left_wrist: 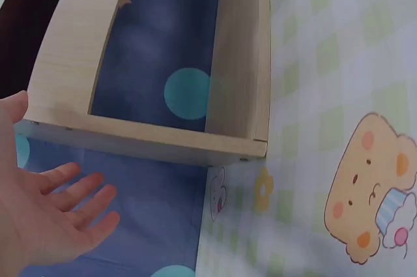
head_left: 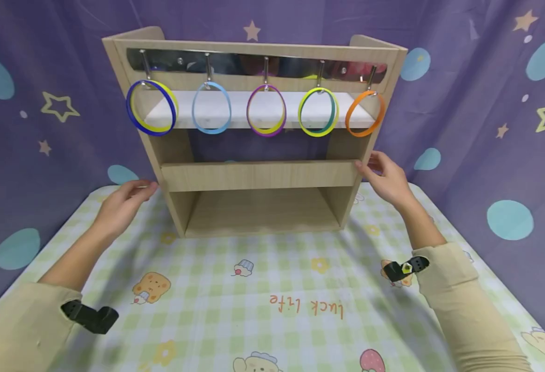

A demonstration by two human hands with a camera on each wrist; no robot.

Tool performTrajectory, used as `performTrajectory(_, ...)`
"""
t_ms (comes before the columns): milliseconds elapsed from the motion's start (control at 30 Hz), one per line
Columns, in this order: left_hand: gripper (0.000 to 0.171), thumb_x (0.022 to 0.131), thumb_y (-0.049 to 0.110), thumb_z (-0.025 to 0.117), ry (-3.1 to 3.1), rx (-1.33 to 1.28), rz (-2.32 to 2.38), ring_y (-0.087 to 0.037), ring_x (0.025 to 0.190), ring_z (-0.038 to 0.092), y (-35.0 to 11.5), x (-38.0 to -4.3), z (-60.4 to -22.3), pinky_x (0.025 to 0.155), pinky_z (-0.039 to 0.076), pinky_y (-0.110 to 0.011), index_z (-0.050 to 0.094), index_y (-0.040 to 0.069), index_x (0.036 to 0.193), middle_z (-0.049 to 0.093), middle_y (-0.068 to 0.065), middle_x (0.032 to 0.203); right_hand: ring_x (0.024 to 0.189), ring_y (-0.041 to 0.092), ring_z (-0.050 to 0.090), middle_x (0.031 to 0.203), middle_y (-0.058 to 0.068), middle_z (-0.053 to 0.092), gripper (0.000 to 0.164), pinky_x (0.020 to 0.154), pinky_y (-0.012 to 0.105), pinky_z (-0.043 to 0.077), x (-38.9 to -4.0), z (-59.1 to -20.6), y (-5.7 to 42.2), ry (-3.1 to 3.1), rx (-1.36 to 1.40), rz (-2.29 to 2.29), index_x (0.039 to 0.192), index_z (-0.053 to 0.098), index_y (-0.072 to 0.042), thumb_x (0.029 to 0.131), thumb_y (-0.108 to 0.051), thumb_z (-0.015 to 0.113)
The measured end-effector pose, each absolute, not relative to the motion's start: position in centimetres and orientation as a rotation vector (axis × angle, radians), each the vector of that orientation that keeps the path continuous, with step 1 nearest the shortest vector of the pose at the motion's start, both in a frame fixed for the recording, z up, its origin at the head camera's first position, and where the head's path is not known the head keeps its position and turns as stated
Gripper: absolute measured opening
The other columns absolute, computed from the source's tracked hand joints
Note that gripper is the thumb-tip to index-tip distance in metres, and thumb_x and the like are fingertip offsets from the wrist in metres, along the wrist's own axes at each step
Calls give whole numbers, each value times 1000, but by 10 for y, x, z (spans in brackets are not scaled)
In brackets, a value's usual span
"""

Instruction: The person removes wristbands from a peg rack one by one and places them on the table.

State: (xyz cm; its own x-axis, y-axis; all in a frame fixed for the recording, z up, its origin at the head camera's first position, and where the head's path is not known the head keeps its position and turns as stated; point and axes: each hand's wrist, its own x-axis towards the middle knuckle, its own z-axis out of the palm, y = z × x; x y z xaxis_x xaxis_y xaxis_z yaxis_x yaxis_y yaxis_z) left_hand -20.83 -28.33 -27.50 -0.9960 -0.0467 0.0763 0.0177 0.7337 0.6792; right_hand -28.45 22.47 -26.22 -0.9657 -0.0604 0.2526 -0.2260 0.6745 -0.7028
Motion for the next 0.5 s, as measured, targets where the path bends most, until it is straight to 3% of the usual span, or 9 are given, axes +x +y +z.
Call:
performTrajectory(100,73,99,57,31,-2804,23,-1168,-40,125,46,-280,-205,-273,98,42,-53,33,1,147,47,-27,139,133,38,46,140,22,51,66,112,52,40,-287,-264,223,-2654,225,1219,141,41,-4,95,-50,50)
performTrajectory(200,70,100,54,34,-2765,3,-1196,-14,109,57,-276,-202,-271,94,45,-34,40,0,143,50,-24,138,131,35,49,138,22,53,64,110,49,44,-289,-264,221,-2608,223,1289,138,44,-2,96,-50,50)
performTrajectory(333,66,100,53,35,-2736,-24,-1197,15,90,48,-271,-197,-267,87,45,-19,47,1,138,54,-21,134,118,20,58,135,20,56,62,95,25,54,-292,-264,219,-2537,197,1382,137,47,-4,95,-50,50)
performTrajectory(433,64,101,51,36,-2725,-48,-1204,18,88,48,-265,-192,-264,86,45,-16,49,0,136,55,-22,133,103,2,58,130,14,60,60,81,10,52,-295,-265,219,-2497,193,1446,136,48,-5,95,-48,53)
performTrajectory(500,62,101,49,37,-2713,-72,-1226,18,88,49,-261,-189,-262,84,45,-13,50,-2,135,55,-24,132,95,-6,57,119,5,64,57,78,7,52,-296,-266,218,-2470,213,1483,134,50,-3,94,-44,55)
